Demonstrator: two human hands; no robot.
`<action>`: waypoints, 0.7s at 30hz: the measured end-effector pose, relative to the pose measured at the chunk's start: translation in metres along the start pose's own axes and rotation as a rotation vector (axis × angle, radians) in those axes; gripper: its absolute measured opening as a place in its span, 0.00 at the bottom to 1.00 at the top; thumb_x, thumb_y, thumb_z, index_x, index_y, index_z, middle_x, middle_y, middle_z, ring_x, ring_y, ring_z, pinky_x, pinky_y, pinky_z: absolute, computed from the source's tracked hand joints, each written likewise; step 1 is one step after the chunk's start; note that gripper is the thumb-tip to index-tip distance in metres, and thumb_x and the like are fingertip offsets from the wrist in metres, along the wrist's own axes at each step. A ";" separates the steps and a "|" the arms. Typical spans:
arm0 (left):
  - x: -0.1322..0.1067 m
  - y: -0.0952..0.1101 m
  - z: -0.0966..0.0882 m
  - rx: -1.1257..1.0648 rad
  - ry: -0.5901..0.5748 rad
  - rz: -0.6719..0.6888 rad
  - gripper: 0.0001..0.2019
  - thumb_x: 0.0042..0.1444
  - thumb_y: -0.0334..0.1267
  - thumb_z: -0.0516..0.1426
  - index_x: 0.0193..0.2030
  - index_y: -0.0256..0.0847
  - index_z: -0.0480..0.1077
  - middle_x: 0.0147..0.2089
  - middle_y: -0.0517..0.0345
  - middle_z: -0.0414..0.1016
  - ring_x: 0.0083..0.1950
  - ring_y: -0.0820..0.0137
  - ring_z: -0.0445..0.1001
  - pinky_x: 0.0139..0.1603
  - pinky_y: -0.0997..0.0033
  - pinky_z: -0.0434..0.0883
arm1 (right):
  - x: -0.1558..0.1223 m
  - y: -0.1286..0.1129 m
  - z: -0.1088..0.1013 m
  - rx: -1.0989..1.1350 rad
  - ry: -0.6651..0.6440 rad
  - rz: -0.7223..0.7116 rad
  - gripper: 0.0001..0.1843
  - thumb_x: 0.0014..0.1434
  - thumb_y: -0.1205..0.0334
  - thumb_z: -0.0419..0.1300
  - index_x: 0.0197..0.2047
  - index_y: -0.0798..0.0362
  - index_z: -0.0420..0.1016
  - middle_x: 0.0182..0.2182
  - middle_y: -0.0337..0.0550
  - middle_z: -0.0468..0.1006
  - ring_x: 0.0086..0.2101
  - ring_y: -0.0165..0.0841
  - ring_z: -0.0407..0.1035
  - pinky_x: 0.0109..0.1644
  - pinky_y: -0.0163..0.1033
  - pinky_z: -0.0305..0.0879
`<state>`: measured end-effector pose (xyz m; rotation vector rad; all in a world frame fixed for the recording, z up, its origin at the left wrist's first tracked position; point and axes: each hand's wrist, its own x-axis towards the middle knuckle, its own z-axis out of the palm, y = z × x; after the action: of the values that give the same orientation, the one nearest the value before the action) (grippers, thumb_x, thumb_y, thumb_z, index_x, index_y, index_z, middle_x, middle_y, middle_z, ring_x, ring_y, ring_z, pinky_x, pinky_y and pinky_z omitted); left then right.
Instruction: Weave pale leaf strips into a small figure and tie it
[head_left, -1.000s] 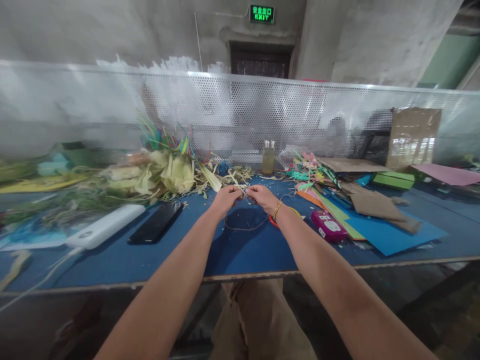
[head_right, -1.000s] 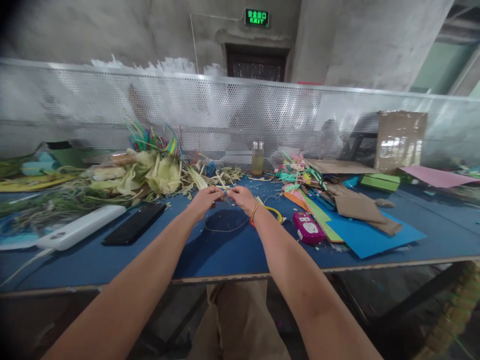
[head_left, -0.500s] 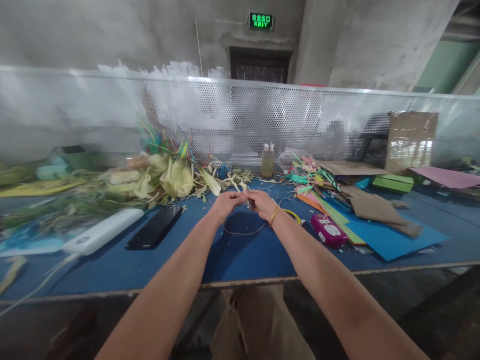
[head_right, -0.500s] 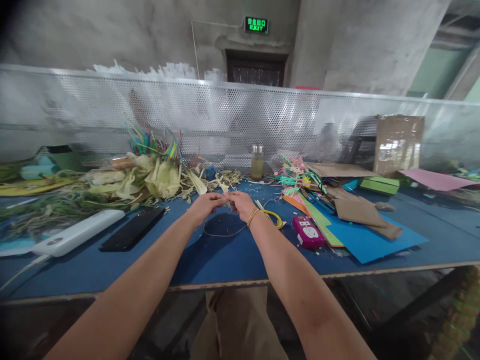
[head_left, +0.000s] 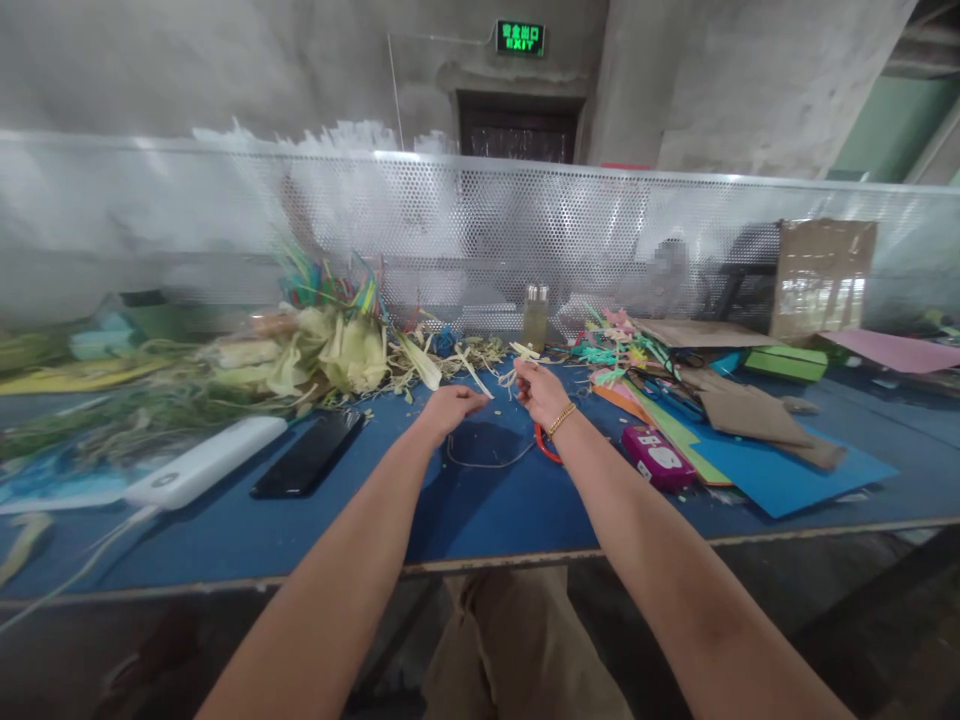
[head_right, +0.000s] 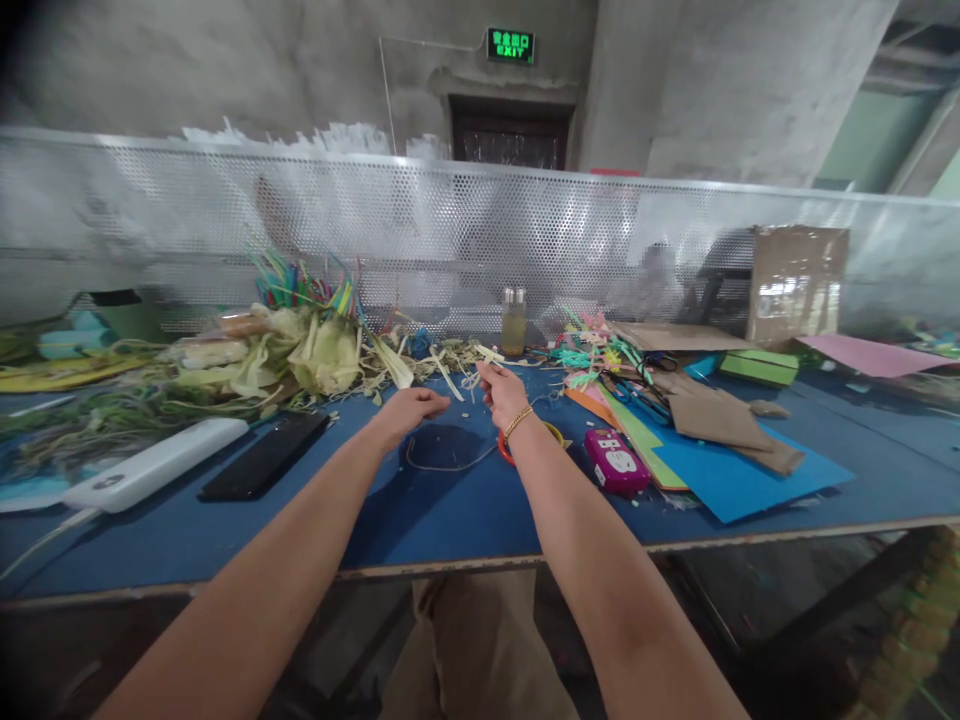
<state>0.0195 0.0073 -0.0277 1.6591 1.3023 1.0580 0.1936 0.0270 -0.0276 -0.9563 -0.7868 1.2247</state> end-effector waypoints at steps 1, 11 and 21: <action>0.000 0.000 0.000 0.001 0.055 0.013 0.15 0.43 0.51 0.63 0.23 0.39 0.74 0.25 0.56 0.75 0.29 0.70 0.68 0.29 0.71 0.60 | -0.001 0.001 0.001 -0.027 -0.020 -0.007 0.15 0.43 0.57 0.70 0.28 0.52 0.68 0.17 0.28 0.65 0.19 0.22 0.59 0.21 0.29 0.51; -0.004 0.007 0.006 -0.133 0.000 0.112 0.08 0.42 0.40 0.64 0.29 0.39 0.74 0.25 0.60 0.75 0.27 0.73 0.67 0.31 0.71 0.64 | -0.016 0.015 0.012 -0.283 -0.141 -0.091 0.22 0.34 0.53 0.73 0.30 0.56 0.74 0.19 0.31 0.68 0.22 0.23 0.59 0.24 0.30 0.53; 0.003 -0.001 0.003 -0.121 0.037 0.053 0.10 0.42 0.43 0.63 0.28 0.38 0.73 0.22 0.62 0.71 0.21 0.77 0.60 0.25 0.74 0.58 | -0.020 0.013 0.013 -0.498 -0.235 -0.166 0.06 0.48 0.63 0.65 0.27 0.56 0.73 0.19 0.32 0.70 0.22 0.23 0.60 0.26 0.31 0.55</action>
<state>0.0227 0.0105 -0.0293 1.5981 1.1994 1.1809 0.1734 0.0101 -0.0338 -1.1280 -1.3733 1.0245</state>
